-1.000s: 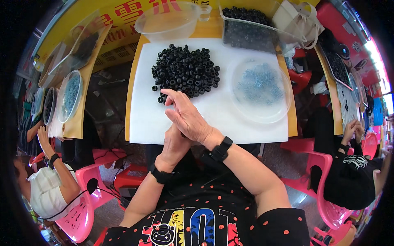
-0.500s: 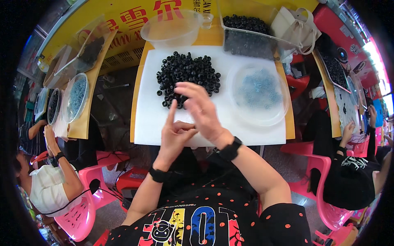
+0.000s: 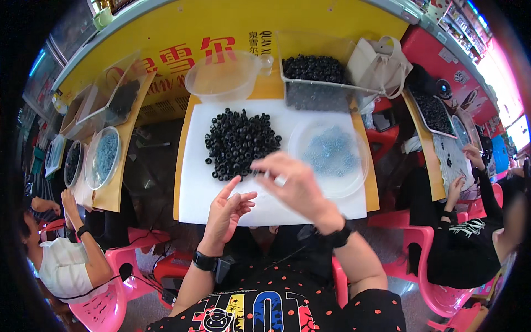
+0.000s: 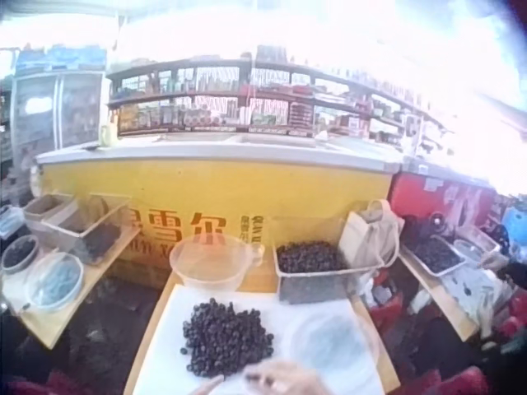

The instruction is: The recorder is sorting small black plastic components and blue/white beads at a workshop table alongside other workers.

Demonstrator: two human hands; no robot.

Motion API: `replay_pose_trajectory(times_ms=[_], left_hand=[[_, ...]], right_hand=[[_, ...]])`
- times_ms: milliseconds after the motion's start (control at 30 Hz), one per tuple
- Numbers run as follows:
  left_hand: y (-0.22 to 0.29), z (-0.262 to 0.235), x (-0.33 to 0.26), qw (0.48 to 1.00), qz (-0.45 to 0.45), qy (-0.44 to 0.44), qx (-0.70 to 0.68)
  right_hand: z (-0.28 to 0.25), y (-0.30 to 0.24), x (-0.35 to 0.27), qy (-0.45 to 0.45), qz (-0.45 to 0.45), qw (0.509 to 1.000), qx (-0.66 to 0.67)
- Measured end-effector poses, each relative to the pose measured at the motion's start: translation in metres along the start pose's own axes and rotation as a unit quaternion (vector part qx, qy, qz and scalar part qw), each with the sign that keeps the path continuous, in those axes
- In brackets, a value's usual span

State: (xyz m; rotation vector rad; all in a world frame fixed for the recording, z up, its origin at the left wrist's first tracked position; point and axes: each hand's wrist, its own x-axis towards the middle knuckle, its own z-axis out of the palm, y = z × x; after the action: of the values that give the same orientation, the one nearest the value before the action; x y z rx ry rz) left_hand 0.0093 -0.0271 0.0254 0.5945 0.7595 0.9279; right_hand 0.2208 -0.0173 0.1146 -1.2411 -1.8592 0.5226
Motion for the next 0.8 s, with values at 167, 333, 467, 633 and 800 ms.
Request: replay_pose_trajectory(times_ms=[167, 333, 467, 633, 800], left_hand=[[-0.020, -0.016, 0.008, 1.000, -0.014, 0.004, -0.012], [-0.018, -0.021, 0.006, 1.000, -0.013, 0.021, -0.016], [-0.016, -0.017, 0.008, 0.999, -0.028, 0.005, -0.028], [-0.012, -0.016, 0.010, 0.999, -0.050, 0.007, -0.003], [-0.005, -0.006, 0.019, 0.999, -0.044, 0.001, 0.027]], right_hand=[[-0.091, 0.030, 0.100, 0.203, -0.025, 0.975, -0.083], [-0.063, 0.074, 0.110, 0.200, -0.121, 0.946, -0.223], [-0.001, 0.142, 0.064, -0.065, -0.062, 0.956, -0.280], [0.019, 0.153, 0.054, -0.090, -0.002, 0.938, -0.335], [0.014, 0.145, 0.044, -0.023, -0.012, 0.965, -0.260]])
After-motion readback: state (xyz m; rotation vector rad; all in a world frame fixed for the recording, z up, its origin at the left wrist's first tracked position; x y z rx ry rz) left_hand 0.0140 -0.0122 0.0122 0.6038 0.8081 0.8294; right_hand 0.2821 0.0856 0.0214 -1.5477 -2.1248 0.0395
